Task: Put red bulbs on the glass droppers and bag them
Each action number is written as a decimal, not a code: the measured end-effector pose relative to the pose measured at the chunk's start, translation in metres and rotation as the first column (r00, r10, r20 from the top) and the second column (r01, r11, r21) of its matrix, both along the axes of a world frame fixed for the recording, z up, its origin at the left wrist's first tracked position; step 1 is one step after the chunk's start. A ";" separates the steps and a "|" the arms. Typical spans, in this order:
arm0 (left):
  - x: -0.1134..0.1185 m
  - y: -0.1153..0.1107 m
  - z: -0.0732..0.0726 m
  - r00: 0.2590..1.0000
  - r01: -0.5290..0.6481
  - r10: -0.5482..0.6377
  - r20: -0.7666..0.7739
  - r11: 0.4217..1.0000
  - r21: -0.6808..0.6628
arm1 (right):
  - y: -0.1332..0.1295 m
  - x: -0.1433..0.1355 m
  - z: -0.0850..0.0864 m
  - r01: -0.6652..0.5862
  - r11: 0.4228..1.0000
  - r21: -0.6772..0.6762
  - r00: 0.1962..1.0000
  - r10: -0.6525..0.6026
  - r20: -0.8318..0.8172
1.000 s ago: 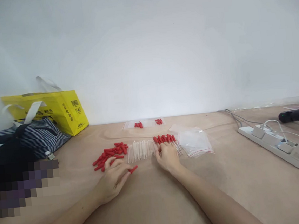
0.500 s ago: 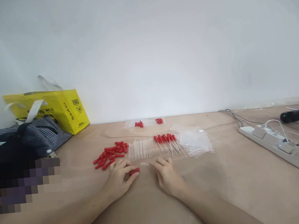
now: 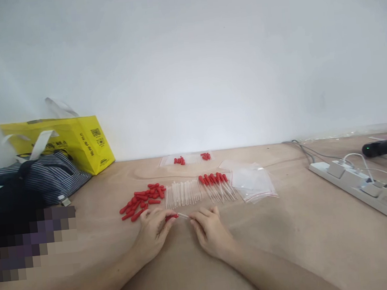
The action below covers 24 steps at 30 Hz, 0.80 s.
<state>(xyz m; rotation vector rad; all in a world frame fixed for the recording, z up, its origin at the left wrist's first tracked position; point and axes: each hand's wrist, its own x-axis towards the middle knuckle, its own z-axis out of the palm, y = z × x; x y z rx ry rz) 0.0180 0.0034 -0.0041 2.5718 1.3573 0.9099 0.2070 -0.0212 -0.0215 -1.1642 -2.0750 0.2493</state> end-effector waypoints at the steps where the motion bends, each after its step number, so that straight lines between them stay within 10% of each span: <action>1: 0.000 0.000 -0.001 1.000 0.001 -0.001 0.016 1.000 -0.009 | 0.000 0.000 0.000 -0.008 1.000 -0.011 1.000 0.008 0.002; 10: 0.001 0.002 -0.004 0.984 -0.007 0.032 0.176 0.990 -0.142 | -0.003 -0.005 0.002 -0.075 0.997 0.020 0.997 0.075 0.029; 24: 0.002 -0.010 0.000 0.988 0.149 -0.151 0.012 0.984 0.097 | 0.000 0.004 0.003 -0.080 0.969 0.235 0.977 0.029 0.212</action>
